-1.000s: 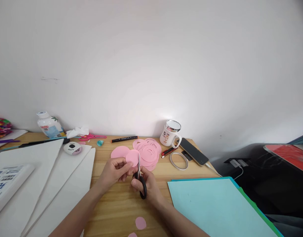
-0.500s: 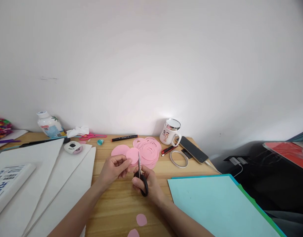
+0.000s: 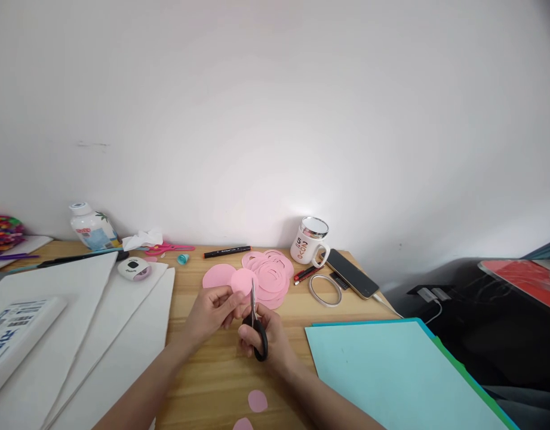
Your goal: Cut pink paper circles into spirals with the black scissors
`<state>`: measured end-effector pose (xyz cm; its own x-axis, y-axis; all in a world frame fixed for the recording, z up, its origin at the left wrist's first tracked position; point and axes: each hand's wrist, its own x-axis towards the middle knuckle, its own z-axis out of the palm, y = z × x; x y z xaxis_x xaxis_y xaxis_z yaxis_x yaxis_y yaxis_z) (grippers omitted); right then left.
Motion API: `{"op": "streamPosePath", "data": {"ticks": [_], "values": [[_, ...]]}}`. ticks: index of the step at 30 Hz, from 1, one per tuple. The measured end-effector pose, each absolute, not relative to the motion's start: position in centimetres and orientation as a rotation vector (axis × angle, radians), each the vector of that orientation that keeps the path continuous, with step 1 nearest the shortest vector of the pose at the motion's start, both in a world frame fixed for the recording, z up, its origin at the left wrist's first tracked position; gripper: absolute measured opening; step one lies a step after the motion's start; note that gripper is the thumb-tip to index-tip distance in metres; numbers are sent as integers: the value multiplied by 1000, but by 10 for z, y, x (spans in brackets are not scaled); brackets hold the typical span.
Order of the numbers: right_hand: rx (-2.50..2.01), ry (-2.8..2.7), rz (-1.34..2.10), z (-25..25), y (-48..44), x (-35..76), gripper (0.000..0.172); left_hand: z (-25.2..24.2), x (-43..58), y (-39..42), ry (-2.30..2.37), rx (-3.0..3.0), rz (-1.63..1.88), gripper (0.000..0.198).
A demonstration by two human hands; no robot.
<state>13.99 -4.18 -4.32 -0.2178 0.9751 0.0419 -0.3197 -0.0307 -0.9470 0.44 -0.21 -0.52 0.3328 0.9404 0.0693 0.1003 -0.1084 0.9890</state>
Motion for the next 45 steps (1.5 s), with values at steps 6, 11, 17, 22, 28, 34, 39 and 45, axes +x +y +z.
{"op": "streamPosePath", "data": {"ticks": [6,11,17,22,28,34,39,45], "values": [[-805,-1156,1515,-45,-44,138,43,-4,8,-5,986,1448,913,43],[-716,-1185,1450,-40,-41,140,45,-7,6,-4,944,1438,859,36],[-738,-1221,1454,-47,-38,143,46,-5,6,-5,937,1441,873,36],[-769,-1248,1430,-48,-39,145,46,-1,5,-4,969,1454,898,38],[-804,-1185,1487,-44,-41,144,47,-3,3,-3,1001,1477,924,40],[-847,-1118,1538,-41,-42,142,46,0,2,-3,1042,1472,958,42],[-839,-1095,1556,-45,-43,141,42,1,1,-1,1077,1469,1041,42],[-827,-1078,1559,-47,-43,140,43,0,3,-4,1078,1558,1028,44]]}}
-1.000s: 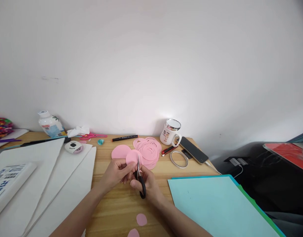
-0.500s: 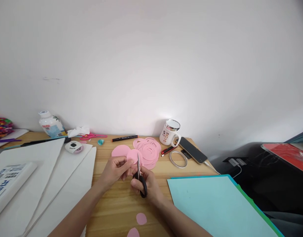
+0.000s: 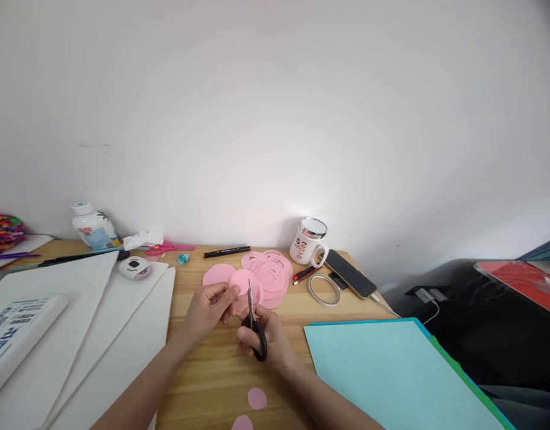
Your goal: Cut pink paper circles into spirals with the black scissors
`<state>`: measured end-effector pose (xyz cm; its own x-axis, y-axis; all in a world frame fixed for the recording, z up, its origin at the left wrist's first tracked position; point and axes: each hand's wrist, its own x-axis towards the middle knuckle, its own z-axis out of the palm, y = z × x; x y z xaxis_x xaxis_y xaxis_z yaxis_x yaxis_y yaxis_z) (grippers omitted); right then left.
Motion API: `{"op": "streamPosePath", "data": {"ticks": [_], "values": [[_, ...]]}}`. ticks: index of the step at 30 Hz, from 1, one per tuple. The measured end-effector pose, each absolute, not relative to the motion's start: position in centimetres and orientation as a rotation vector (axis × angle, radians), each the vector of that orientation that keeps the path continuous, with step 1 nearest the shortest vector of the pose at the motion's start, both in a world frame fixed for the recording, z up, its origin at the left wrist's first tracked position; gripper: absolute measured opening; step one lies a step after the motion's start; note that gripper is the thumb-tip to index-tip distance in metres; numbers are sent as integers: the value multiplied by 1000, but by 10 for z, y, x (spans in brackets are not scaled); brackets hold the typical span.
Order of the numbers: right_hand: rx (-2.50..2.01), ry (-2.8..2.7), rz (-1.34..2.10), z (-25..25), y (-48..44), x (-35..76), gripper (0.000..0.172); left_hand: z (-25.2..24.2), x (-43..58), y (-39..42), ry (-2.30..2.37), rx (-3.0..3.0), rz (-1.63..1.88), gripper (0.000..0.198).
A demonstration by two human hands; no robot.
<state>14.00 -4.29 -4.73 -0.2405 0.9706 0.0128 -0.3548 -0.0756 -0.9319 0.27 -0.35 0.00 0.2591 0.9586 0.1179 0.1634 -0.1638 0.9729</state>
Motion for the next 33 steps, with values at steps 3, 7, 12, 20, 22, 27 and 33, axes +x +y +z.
{"op": "streamPosePath", "data": {"ticks": [3,7,12,20,22,27,33], "values": [[-826,-1090,1565,-48,-43,139,46,1,6,-5,1065,1575,986,44],[-829,-1156,1549,-46,-44,139,44,3,8,-7,1042,1520,992,45],[-727,-1205,1475,-38,-42,140,44,0,9,-8,1010,1439,910,40],[-684,-1206,1481,-36,-41,142,46,-1,9,-8,1003,1445,882,38],[-724,-1210,1483,-38,-41,143,47,0,9,-8,1009,1460,884,38],[-804,-1199,1471,-44,-40,143,48,1,7,-7,1013,1472,926,41],[-821,-1174,1483,-42,-42,142,44,0,5,-4,1024,1508,965,42]]}}
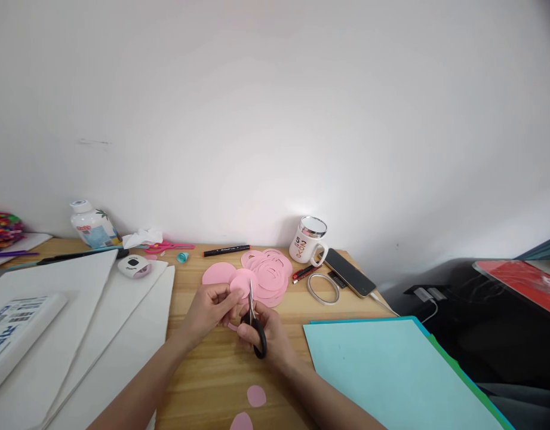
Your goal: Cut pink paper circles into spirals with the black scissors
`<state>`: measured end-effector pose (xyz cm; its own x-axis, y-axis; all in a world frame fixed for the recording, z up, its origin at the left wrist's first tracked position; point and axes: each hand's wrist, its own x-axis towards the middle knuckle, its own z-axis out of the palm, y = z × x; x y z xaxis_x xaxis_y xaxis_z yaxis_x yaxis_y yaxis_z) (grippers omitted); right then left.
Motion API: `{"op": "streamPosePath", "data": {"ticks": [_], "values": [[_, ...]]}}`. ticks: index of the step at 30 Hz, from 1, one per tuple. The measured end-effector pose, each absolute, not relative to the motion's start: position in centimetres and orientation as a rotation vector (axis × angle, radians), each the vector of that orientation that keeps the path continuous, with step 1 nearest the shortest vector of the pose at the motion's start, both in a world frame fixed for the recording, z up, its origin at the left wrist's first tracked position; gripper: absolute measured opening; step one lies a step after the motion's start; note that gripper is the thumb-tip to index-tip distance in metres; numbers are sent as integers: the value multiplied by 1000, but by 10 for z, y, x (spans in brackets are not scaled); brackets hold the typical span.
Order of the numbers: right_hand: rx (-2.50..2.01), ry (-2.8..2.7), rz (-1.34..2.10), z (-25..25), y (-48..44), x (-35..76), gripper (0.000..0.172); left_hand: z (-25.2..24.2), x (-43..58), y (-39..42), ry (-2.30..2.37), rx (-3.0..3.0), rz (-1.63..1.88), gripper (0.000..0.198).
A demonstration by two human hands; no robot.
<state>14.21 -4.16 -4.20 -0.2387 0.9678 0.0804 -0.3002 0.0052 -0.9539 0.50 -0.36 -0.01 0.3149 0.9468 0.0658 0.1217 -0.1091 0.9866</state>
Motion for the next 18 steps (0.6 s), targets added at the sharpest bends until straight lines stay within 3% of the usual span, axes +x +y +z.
{"op": "streamPosePath", "data": {"ticks": [18], "values": [[-859,-1095,1555,-42,-43,141,42,2,3,-3,1089,1544,1116,41]]}}
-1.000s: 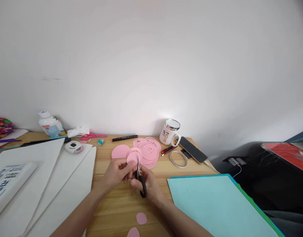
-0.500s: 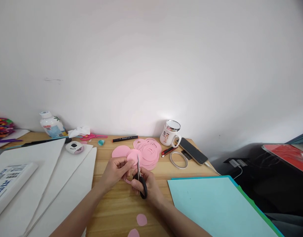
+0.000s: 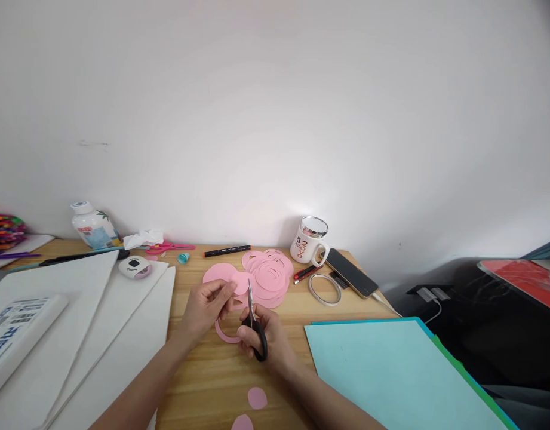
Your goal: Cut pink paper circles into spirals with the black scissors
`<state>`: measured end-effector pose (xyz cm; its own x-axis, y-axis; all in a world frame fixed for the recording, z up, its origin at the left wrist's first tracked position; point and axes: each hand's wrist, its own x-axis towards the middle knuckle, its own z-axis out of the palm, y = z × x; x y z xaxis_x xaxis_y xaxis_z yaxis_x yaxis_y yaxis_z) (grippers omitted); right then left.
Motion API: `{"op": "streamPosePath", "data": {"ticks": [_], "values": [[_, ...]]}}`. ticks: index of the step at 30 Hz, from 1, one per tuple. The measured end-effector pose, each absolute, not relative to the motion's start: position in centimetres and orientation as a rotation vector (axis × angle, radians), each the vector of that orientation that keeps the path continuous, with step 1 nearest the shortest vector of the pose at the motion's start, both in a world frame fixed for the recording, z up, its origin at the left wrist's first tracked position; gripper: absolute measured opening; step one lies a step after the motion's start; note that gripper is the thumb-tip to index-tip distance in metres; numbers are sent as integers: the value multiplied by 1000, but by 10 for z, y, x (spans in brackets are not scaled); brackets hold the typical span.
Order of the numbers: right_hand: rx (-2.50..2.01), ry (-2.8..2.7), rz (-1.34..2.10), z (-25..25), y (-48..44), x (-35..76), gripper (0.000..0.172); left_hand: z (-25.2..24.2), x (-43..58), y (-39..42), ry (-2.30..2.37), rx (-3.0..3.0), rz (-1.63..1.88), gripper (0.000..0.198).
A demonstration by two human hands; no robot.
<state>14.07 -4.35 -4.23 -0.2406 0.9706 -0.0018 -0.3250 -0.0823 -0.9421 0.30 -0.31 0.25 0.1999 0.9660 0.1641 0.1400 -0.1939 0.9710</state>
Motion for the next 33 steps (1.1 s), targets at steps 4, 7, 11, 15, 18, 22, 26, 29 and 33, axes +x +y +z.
{"op": "streamPosePath", "data": {"ticks": [4,7,11,15,18,22,26,29,33], "values": [[-821,-1090,1558,-42,-43,140,43,0,7,-6,1103,1611,1082,42],[-807,-1112,1552,-43,-43,139,43,-1,9,-7,1121,1592,1064,43],[-794,-1165,1537,-44,-42,140,44,0,8,-6,1061,1545,1003,44],[-773,-1201,1475,-40,-38,143,46,2,4,-5,986,1527,915,38],[-785,-1244,1486,-36,-37,148,46,1,1,-2,959,1539,888,38],[-810,-1292,1493,-33,-38,153,44,0,-1,1,913,1579,877,39],[-832,-1296,1504,-35,-41,153,44,1,0,0,898,1574,886,41],[-845,-1281,1534,-36,-42,154,44,1,1,-1,942,1554,923,41],[-871,-1288,1552,-37,-43,157,44,1,2,-3,976,1541,949,41]]}}
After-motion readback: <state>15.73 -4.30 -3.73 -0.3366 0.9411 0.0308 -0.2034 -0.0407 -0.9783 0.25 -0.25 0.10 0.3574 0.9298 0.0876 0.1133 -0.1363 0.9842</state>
